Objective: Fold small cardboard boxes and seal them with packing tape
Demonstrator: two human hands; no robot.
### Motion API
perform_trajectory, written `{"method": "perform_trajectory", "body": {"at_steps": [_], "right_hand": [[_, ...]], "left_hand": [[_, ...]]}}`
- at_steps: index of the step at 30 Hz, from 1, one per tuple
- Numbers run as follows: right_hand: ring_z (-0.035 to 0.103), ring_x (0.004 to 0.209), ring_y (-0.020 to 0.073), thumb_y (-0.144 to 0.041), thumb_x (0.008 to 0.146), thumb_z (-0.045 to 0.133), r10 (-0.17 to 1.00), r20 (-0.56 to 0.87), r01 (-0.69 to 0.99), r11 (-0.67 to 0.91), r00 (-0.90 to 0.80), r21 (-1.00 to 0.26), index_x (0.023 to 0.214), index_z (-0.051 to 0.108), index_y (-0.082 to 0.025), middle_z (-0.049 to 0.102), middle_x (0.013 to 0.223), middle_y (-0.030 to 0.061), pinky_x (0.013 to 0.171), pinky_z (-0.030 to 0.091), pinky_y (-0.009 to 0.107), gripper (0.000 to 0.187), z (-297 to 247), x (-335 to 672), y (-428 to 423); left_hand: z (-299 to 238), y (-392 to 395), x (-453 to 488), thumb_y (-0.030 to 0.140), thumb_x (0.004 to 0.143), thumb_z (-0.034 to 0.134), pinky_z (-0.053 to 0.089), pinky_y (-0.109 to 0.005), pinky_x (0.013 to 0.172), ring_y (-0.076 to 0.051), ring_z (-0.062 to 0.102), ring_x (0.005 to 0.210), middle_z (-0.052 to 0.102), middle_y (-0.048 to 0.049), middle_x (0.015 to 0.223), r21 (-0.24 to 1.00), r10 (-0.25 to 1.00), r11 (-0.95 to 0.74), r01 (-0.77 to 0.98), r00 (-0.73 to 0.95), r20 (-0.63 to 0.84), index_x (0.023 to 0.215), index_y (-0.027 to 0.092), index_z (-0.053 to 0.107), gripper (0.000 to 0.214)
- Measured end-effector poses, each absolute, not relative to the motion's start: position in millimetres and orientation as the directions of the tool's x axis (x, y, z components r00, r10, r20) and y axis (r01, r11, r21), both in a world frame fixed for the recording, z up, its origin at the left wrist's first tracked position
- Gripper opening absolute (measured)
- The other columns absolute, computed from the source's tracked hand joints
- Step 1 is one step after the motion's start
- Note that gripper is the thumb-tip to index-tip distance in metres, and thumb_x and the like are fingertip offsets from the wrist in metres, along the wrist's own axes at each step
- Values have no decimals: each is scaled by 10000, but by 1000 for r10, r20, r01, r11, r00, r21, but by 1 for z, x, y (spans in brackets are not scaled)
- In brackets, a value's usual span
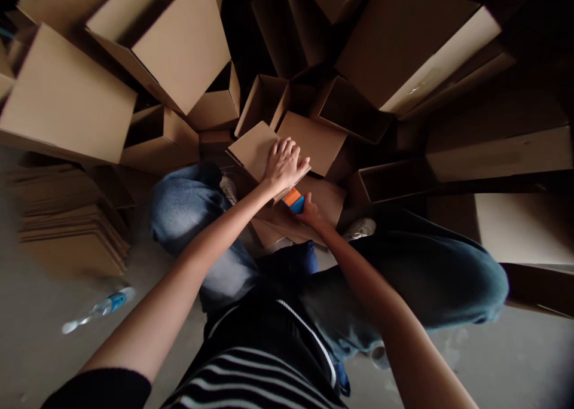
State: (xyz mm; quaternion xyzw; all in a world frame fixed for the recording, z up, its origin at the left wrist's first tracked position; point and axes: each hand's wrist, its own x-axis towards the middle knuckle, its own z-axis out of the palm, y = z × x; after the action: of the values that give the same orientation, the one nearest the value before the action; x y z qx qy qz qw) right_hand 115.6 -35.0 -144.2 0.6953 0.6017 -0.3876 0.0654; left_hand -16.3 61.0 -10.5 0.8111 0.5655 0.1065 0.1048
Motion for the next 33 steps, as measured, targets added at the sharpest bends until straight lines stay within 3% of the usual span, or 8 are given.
{"method": "perform_trajectory", "body": {"at_steps": [18, 24, 28, 33], "right_hand": [[654, 1128, 311, -364, 797, 738, 769, -638, 896, -259, -34, -360, 1459, 224, -136, 650, 1238, 190, 821, 503, 342, 868, -138, 116, -34], [666, 1104, 316, -322, 815, 724, 752, -659, 909, -249, -36, -333, 1437, 261, -114, 661, 1221, 206, 794, 500, 334, 803, -129, 113, -33], [664, 1114, 322, -335, 823, 719, 757, -651, 908, -239, -47, -344, 1412, 305, -107, 658, 1228, 207, 802, 504, 343, 755, -124, 111, -33], [664, 1120, 311, -335, 824, 722, 758, -650, 906, -237, -53, -350, 1460, 254, -129, 659, 1234, 198, 817, 505, 342, 816, -124, 111, -32]], "left_hand": [[-6, 61, -16, 459, 979, 315, 131, -511, 1270, -275, 311, 1490, 499, -119, 1522, 342, 940, -311, 887, 340, -26, 1320, 178, 608, 530], [-6, 42, -2, 482, 1005, 284, 46, -578, 1264, -320, 105, 1558, 323, -142, 1632, 304, 972, -219, 927, 234, -14, 1524, 115, 416, 649], [-8, 31, 0, 612, 974, 351, 24, -636, 1234, -386, 36, 1551, 232, -183, 1658, 249, 984, -158, 956, 172, -37, 1580, 101, 300, 794], [-4, 40, -14, 679, 818, 604, -30, -685, 1190, -447, -92, 1527, 79, -249, 1669, 244, 946, -257, 935, 295, -132, 1603, 64, 180, 1084]]}}
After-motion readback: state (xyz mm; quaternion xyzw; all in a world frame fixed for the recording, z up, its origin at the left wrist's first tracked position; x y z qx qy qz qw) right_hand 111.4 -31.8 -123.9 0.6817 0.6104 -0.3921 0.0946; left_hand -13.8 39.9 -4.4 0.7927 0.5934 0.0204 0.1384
